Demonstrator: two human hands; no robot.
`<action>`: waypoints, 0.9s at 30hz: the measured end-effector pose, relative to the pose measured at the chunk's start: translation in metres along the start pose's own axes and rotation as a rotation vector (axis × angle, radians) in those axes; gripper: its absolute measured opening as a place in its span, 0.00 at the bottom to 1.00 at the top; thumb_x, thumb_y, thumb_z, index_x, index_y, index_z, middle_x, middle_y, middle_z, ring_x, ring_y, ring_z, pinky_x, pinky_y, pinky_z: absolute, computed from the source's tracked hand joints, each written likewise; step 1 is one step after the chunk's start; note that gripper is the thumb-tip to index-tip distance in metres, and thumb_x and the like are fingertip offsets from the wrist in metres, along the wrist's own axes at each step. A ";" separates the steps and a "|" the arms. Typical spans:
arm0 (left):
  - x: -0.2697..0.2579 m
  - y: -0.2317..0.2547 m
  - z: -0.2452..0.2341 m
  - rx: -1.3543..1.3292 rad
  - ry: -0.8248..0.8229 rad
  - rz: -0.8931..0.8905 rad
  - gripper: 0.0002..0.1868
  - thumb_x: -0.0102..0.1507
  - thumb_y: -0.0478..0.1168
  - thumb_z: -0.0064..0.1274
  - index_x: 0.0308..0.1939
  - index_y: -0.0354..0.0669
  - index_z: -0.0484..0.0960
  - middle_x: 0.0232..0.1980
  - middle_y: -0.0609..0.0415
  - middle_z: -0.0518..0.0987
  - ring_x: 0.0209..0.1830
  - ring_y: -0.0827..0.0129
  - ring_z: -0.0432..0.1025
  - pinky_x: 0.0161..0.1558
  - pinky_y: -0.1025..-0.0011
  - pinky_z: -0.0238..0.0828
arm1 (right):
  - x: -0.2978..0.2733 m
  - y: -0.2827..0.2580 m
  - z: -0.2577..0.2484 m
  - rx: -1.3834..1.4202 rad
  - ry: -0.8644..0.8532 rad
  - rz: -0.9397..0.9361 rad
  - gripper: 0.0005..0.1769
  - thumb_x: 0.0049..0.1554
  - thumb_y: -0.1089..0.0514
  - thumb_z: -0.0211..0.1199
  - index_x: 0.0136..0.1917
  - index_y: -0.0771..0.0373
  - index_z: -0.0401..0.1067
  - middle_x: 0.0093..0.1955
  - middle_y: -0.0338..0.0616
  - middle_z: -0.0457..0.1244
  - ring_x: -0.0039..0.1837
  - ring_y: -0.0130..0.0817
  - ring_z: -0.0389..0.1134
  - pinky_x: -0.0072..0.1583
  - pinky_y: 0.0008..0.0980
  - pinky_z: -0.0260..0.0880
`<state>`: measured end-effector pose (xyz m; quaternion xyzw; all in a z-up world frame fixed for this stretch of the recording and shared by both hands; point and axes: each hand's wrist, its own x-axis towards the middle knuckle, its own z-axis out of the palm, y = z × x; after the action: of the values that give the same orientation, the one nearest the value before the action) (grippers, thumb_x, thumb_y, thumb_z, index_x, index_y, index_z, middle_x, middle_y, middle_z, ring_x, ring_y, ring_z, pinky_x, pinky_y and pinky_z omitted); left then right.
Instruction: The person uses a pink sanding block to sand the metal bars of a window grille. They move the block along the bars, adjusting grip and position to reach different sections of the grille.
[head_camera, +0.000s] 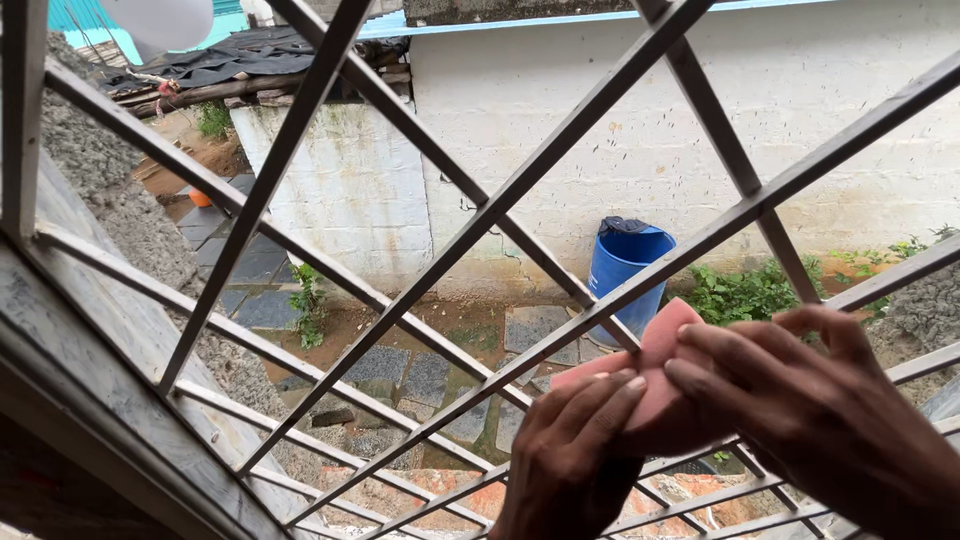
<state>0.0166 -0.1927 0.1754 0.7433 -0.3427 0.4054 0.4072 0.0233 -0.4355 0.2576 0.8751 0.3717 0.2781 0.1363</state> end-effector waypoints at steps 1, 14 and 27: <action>-0.001 0.000 -0.002 0.013 -0.009 -0.009 0.19 0.70 0.42 0.56 0.62 0.37 0.80 0.60 0.43 0.83 0.64 0.55 0.76 0.66 0.57 0.72 | 0.001 0.001 -0.001 -0.021 0.007 0.000 0.42 0.38 0.45 0.75 0.66 0.49 0.72 0.64 0.40 0.66 0.58 0.36 0.69 0.62 0.51 0.60; 0.000 0.009 0.004 0.112 0.130 -0.023 0.19 0.69 0.42 0.57 0.62 0.38 0.81 0.61 0.46 0.83 0.63 0.57 0.77 0.62 0.58 0.74 | 0.012 -0.006 -0.004 0.059 0.208 -0.039 0.39 0.41 0.48 0.74 0.65 0.56 0.69 0.67 0.46 0.64 0.64 0.41 0.68 0.66 0.49 0.67; 0.037 0.054 0.018 0.066 0.093 0.204 0.23 0.72 0.41 0.60 0.69 0.42 0.77 0.67 0.48 0.80 0.69 0.60 0.74 0.70 0.62 0.69 | -0.059 0.039 -0.041 -0.124 0.270 0.039 0.43 0.42 0.49 0.72 0.70 0.51 0.64 0.70 0.54 0.61 0.65 0.49 0.67 0.66 0.49 0.69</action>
<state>-0.0068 -0.2390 0.2200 0.6980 -0.3839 0.4896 0.3546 -0.0126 -0.5039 0.2853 0.8269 0.3516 0.4182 0.1332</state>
